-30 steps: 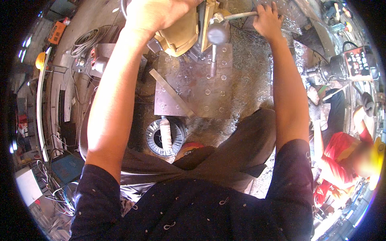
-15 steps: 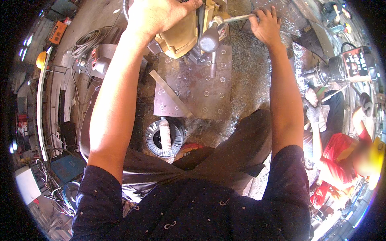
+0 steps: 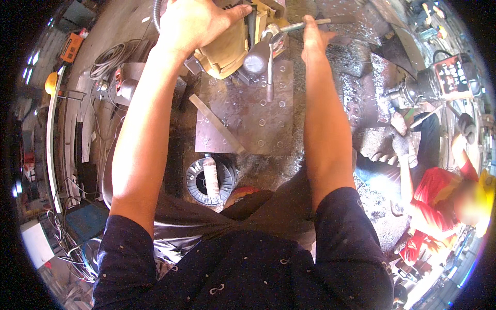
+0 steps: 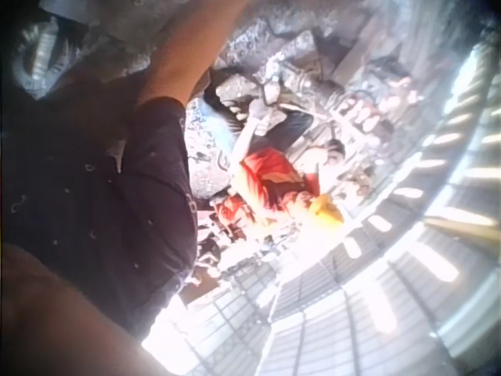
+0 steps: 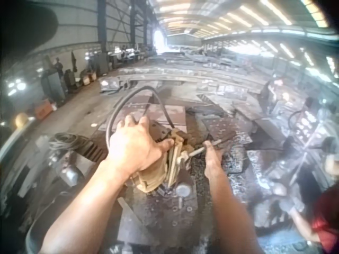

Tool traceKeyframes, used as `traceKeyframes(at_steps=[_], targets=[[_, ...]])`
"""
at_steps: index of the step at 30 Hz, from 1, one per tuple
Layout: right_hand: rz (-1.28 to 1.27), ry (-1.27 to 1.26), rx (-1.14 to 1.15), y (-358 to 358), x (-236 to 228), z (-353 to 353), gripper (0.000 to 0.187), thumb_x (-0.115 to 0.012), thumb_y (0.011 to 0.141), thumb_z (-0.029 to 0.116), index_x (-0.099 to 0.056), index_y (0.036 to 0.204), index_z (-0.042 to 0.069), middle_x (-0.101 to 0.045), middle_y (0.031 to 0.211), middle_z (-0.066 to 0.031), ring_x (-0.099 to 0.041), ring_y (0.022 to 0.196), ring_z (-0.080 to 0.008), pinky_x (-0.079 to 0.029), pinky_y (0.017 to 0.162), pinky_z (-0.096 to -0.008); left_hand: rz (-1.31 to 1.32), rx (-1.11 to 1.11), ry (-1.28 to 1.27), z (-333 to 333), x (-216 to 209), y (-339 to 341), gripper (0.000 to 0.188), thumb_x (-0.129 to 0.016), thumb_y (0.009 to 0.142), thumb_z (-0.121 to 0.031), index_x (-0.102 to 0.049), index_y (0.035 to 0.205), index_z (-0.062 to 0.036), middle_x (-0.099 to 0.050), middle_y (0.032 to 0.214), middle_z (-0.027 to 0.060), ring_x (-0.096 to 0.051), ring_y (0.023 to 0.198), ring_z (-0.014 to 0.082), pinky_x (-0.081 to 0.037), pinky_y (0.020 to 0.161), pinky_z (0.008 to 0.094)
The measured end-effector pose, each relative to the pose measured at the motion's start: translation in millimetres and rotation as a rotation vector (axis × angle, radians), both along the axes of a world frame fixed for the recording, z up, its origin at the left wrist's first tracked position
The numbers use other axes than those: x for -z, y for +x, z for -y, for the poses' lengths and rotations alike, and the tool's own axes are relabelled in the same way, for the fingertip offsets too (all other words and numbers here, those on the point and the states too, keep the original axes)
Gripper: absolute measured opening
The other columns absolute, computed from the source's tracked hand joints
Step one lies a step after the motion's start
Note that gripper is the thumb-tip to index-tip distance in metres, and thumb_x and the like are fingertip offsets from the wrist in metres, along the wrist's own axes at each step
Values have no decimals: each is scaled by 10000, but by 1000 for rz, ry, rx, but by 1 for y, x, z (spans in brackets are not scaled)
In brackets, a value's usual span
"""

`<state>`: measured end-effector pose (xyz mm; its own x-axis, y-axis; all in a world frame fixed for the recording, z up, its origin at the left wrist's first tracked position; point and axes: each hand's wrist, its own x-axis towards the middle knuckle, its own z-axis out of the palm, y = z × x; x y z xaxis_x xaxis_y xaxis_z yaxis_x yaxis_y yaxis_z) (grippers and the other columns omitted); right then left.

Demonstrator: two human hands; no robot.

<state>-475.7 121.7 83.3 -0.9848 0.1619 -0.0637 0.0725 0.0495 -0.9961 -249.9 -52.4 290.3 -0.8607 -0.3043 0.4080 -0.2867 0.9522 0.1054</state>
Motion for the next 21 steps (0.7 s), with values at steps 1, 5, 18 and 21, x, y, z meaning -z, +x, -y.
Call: traceKeyframes(at_steps=[1, 5, 18, 21], targets=[[94, -125, -116, 6, -2, 3, 985, -663, 840, 621, -322, 1577, 64, -128, 1694, -298, -316, 1484, -517, -181, 1200, -713, 15, -7, 6, 1, 1, 0, 871, -689, 887, -629, -572, 1363, 90, -604, 1291, 360, -579, 1268, 458, -480, 1082, 471], [331, -497, -308, 59, -25, 29, 781, -597, 870, 602, -420, 1535, 232, -308, 1636, -214, -490, 1285, -504, -287, 1080, -773, 16, -45, 2, -1, -1, 10, 873, -690, 886, -631, -569, 1375, 81, -602, 1294, 358, -580, 1269, 455, -484, 1078, 471], [355, -541, -370, 39, 3, 27, 864, -654, 833, 608, -400, 1550, 198, -334, 1601, -196, -389, 1316, -472, -274, 1104, -705, -261, 35, -175, 13, 29, -12, 922, -660, 899, -649, -483, 1485, 40, -583, 1323, 348, -571, 1280, 448, -465, 1096, 468], [353, -530, -372, 31, 7, 25, 871, -653, 833, 618, -403, 1545, 184, -362, 1577, -187, -394, 1315, -470, -281, 1102, -685, 22, -1, 1, -2, -1, 6, 940, -650, 904, -655, -450, 1517, 29, -584, 1323, 342, -568, 1283, 442, -459, 1100, 462]])
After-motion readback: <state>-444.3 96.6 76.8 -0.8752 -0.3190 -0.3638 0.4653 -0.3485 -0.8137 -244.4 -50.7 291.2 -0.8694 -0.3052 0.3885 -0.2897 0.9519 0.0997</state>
